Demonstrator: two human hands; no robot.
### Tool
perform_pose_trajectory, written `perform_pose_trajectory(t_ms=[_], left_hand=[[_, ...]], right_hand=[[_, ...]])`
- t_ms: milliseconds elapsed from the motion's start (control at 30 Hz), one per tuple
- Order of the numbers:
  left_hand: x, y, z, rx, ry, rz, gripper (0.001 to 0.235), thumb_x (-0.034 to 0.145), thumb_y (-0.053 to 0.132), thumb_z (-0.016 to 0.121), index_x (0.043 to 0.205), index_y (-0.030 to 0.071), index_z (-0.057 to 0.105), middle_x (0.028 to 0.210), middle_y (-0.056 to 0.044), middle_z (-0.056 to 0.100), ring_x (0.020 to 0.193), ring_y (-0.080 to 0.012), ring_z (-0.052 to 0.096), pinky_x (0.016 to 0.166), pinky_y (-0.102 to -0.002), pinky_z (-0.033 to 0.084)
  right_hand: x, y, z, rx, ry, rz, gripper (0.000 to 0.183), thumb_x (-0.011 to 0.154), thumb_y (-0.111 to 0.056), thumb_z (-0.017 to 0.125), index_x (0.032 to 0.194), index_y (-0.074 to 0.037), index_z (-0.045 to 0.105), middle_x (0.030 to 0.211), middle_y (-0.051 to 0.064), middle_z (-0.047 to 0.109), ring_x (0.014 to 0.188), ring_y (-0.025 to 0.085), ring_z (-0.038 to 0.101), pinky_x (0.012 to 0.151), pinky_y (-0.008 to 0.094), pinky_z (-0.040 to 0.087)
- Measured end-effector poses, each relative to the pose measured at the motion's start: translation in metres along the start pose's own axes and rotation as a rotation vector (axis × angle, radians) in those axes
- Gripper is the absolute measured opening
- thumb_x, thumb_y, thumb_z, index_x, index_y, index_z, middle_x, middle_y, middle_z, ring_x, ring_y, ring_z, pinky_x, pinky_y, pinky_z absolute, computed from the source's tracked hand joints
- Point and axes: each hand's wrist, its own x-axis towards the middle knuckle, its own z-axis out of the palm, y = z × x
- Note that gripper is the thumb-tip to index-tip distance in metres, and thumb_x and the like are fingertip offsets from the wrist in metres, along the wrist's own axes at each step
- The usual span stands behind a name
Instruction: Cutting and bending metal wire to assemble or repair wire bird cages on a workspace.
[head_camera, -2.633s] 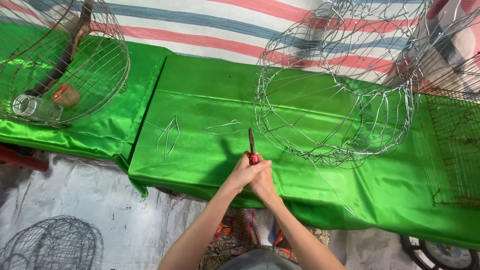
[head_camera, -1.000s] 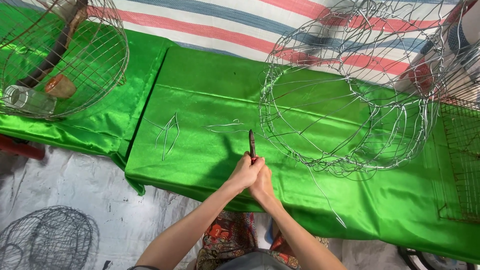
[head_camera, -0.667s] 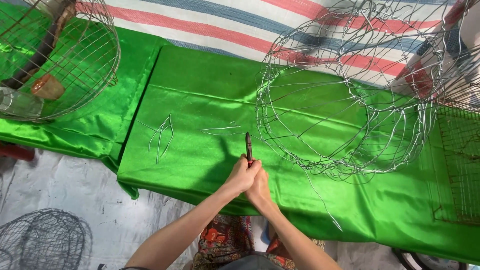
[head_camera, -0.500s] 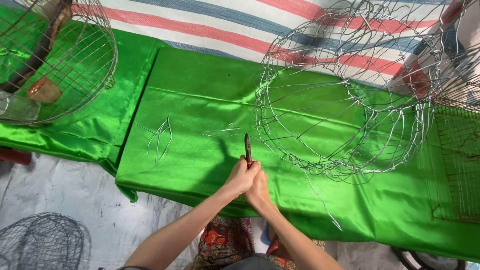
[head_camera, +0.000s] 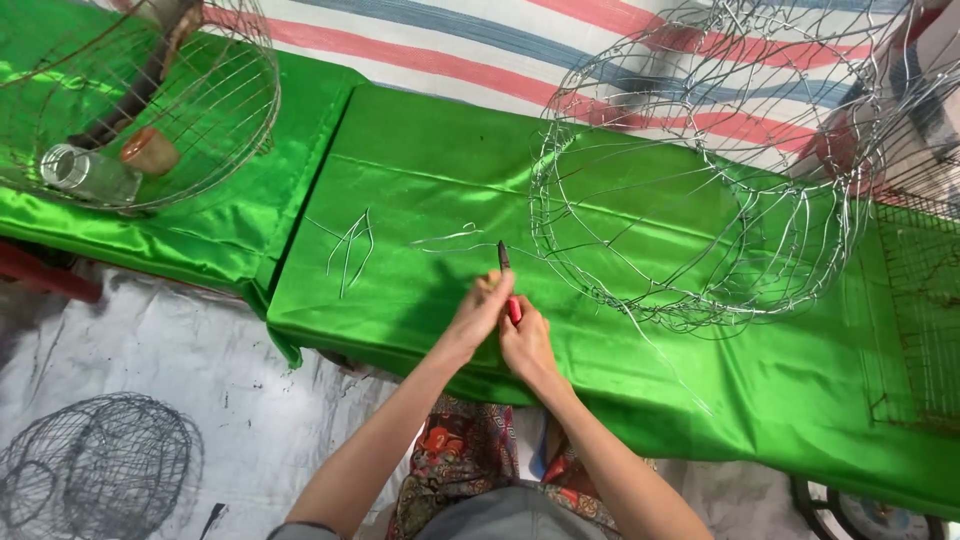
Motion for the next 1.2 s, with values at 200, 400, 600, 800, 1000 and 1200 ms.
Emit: perform_pose_trajectory(t_ms=[200, 400, 600, 800, 1000, 1200], left_hand=[[-0.037, 0.062, -0.024, -0.483, 0.152, 0.226, 0.053, 0.107, 0.030, 0.052, 0.149, 0.001, 0.041, 0.126, -0.021, 0.063, 0.115, -0.0288, 0.066, 0.097, -0.040, 0.055], [-0.024, 0.052, -0.007, -0.639, 0.074, 0.271, 0.026, 0.102, 0.025, 0.064, 0.114, 0.003, 0.072, 0.105, -0.017, 0.076, 0.099, -0.0278, 0.074, 0.090, -0.045, 0.061], [-0.032, 0.047, 0.006, -0.627, 0.215, 0.257, 0.026, 0.102, 0.026, 0.065, 0.111, 0.004, 0.076, 0.103, -0.016, 0.077, 0.094, -0.0258, 0.076, 0.085, -0.043, 0.064], [-0.038, 0.049, 0.012, -0.666, 0.299, 0.267, 0.025, 0.101, 0.022, 0.067, 0.110, 0.000, 0.075, 0.105, -0.019, 0.076, 0.096, -0.0279, 0.074, 0.087, -0.046, 0.063], [-0.036, 0.050, 0.007, -0.740, 0.288, 0.161, 0.028, 0.099, 0.028, 0.068, 0.108, 0.001, 0.074, 0.106, -0.018, 0.077, 0.099, -0.0292, 0.075, 0.087, -0.044, 0.063], [-0.033, 0.046, 0.004, -0.755, 0.292, 0.098, 0.029, 0.098, 0.031, 0.069, 0.107, 0.004, 0.073, 0.107, -0.016, 0.078, 0.098, -0.0268, 0.076, 0.084, -0.041, 0.064]], right_hand=[[-0.028, -0.017, -0.022, 0.009, -0.073, 0.016, 0.018, 0.096, -0.023, 0.050, 0.092, -0.014, 0.065, 0.060, 0.004, 0.055, 0.058, 0.020, 0.058, 0.061, 0.037, 0.051], [-0.051, -0.029, -0.034, 0.246, -0.094, 0.019, 0.019, 0.100, -0.015, 0.048, 0.089, -0.006, 0.062, 0.055, 0.002, 0.046, 0.043, 0.014, 0.050, 0.041, 0.028, 0.045], [-0.057, -0.025, -0.040, 0.405, -0.180, 0.070, 0.025, 0.102, -0.022, 0.051, 0.099, -0.001, 0.062, 0.057, 0.007, 0.050, 0.046, 0.017, 0.053, 0.044, 0.031, 0.048], [-0.064, -0.036, -0.043, 0.433, -0.241, 0.077, 0.035, 0.104, -0.035, 0.055, 0.100, -0.001, 0.063, 0.070, 0.020, 0.067, 0.053, 0.028, 0.067, 0.039, 0.033, 0.050], [-0.065, -0.042, -0.045, 0.508, -0.285, 0.105, 0.042, 0.102, -0.042, 0.058, 0.097, -0.001, 0.063, 0.079, 0.023, 0.072, 0.061, 0.033, 0.070, 0.044, 0.039, 0.055], [-0.066, -0.046, -0.046, 0.497, -0.301, 0.098, 0.043, 0.102, -0.043, 0.058, 0.096, -0.001, 0.063, 0.075, 0.022, 0.071, 0.053, 0.030, 0.065, 0.041, 0.035, 0.052]])
